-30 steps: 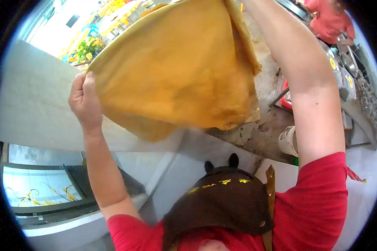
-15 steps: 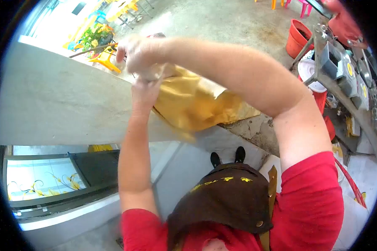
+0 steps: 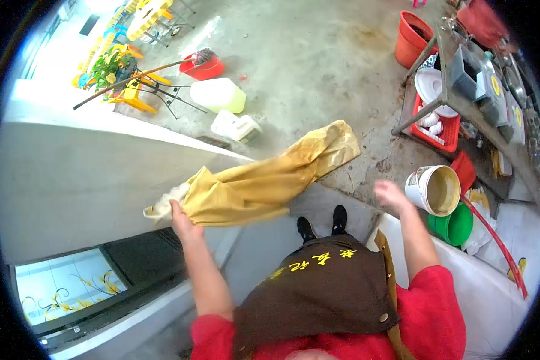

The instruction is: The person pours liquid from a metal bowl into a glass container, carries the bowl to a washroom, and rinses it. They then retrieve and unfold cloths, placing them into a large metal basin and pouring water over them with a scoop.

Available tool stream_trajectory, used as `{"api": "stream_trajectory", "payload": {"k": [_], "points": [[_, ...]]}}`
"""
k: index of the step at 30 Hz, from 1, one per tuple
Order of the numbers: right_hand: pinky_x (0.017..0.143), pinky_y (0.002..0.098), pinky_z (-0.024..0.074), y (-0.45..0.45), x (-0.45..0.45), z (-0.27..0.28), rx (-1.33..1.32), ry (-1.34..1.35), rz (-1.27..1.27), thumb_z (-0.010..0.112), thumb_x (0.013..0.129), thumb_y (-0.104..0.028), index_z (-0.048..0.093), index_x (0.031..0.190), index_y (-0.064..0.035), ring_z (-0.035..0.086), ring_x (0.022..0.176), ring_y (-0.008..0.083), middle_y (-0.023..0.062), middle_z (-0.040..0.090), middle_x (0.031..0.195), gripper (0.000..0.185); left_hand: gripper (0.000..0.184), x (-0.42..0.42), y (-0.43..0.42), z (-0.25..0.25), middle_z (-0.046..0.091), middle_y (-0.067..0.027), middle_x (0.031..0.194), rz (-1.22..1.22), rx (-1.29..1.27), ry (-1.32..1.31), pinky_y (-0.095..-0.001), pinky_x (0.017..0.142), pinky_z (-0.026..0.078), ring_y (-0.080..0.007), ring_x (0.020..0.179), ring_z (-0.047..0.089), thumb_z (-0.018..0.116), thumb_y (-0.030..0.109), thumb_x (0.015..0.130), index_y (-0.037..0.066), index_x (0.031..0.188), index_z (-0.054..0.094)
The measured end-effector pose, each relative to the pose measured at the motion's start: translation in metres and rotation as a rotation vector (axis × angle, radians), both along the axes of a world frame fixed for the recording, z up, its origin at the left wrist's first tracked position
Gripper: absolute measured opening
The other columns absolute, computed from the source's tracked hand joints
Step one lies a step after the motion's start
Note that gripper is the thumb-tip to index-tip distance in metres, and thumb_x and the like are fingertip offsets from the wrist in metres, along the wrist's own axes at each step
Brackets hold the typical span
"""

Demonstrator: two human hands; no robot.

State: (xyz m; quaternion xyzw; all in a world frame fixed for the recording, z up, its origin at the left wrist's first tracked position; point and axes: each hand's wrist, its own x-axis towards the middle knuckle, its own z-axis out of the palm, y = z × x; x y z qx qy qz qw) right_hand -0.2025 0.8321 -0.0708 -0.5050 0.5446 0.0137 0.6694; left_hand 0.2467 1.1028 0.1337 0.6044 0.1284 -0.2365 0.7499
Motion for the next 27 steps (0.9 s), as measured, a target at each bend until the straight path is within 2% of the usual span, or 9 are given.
{"api": "stream_trajectory", "payload": {"k": [6, 8, 11, 13, 15, 17, 22, 26, 27], "points": [[0.068, 0.0308, 0.0479, 0.085, -0.004, -0.025, 0.139, 0.113, 0.327, 0.061, 0.078, -0.028, 0.054, 0.111, -0.0032, 0.058, 0.085, 0.0192, 0.0104, 0.062, 0.095, 0.042, 0.055, -0.029, -0.021, -0.002, 0.042, -0.0159, 0.129, -0.006, -0.138, 0.149, -0.0481, 0.097, 0.034, -0.0320, 0.117, 0.042, 0.030, 0.044, 0.093, 0.003, 0.128, 0.037], [0.075, 0.0309, 0.0468, 0.087, 0.027, -0.024, -0.138, -0.045, 0.539, 0.062, 0.077, -0.032, 0.057, 0.108, -0.0011, 0.059, 0.087, 0.0202, 0.0120, 0.062, 0.098, 0.044, 0.056, -0.038, -0.036, -0.006, 0.038, -0.0165, 0.132, -0.020, -0.230, 0.225, -0.0494, 0.101, 0.028, -0.0325, 0.122, 0.036, 0.025, 0.044, 0.093, 0.003, 0.129, 0.035], [0.084, 0.0317, 0.0444, 0.081, 0.107, 0.039, -0.098, -0.203, 0.768, 0.063, 0.076, -0.037, 0.056, 0.110, -0.0008, 0.057, 0.098, 0.0215, 0.0141, 0.061, 0.105, 0.050, 0.056, -0.065, -0.074, 0.001, 0.037, -0.0165, 0.133, -0.084, -0.270, 0.245, -0.0492, 0.102, 0.026, -0.0326, 0.123, 0.035, 0.022, 0.044, 0.094, 0.003, 0.129, 0.034], [0.095, 0.0365, 0.0371, 0.100, 0.159, 0.074, -0.153, -0.390, 0.766, 0.067, 0.073, -0.038, 0.039, 0.127, -0.0005, 0.047, 0.112, 0.0292, 0.0210, 0.048, 0.122, 0.072, 0.056, -0.087, -0.097, 0.030, 0.037, -0.0163, 0.133, -0.071, -0.309, 0.281, -0.0490, 0.103, 0.025, -0.0326, 0.123, 0.035, 0.021, 0.043, 0.094, 0.002, 0.130, 0.034], [0.106, 0.0419, 0.0210, 0.122, 0.208, 0.076, -0.359, -0.720, 0.712, 0.070, 0.067, -0.049, 0.011, 0.135, 0.0048, 0.020, 0.129, 0.0358, 0.0267, 0.014, 0.139, 0.104, 0.056, -0.111, -0.122, 0.034, 0.036, -0.0163, 0.134, -0.122, -0.404, 0.362, -0.0488, 0.103, 0.025, -0.0323, 0.122, 0.035, 0.021, 0.043, 0.094, 0.002, 0.130, 0.033], [0.102, 0.0421, 0.0262, 0.137, 0.259, 0.081, -0.695, -0.446, 0.451, 0.066, 0.071, -0.046, 0.019, 0.131, 0.0041, 0.026, 0.125, 0.0370, 0.0268, 0.026, 0.133, 0.091, 0.056, -0.115, -0.136, 0.027, 0.036, -0.0172, 0.133, -0.243, -0.563, 0.370, -0.0486, 0.103, 0.025, -0.0323, 0.122, 0.035, 0.022, 0.043, 0.094, 0.002, 0.130, 0.033], [0.071, 0.0401, 0.0448, 0.078, 0.241, 0.081, -0.814, -0.436, 0.038, 0.053, 0.077, -0.017, 0.057, 0.095, -0.0044, 0.058, 0.083, 0.0345, 0.0201, 0.060, 0.086, 0.023, 0.053, -0.100, -0.134, 0.025, 0.048, -0.0164, 0.121, -0.381, -0.497, 0.208, -0.0457, 0.098, 0.034, -0.0295, 0.114, 0.045, 0.034, 0.044, 0.092, 0.002, 0.123, 0.041], [0.070, 0.0331, 0.0481, 0.010, 0.165, 0.120, -0.790, -0.432, -0.192, 0.043, 0.079, -0.005, 0.061, 0.093, -0.0040, 0.060, 0.078, 0.0225, 0.0122, 0.064, 0.085, 0.023, 0.041, -0.057, -0.134, 0.020, 0.059, -0.0103, 0.088, -0.420, -0.193, -0.130, -0.0332, 0.075, 0.048, -0.0194, 0.083, 0.059, 0.049, 0.041, 0.088, 0.004, 0.104, 0.053], [0.071, 0.0320, 0.0477, -0.001, 0.143, 0.142, -0.846, -0.422, -0.237, 0.044, 0.080, -0.007, 0.060, 0.094, -0.0042, 0.060, 0.079, 0.0213, 0.0122, 0.064, 0.087, 0.022, 0.040, -0.049, -0.140, 0.026, 0.059, -0.0100, 0.097, -0.389, -0.143, -0.174, -0.0322, 0.074, 0.049, -0.0201, 0.085, 0.059, 0.048, 0.038, 0.089, 0.004, 0.110, 0.051]]}}
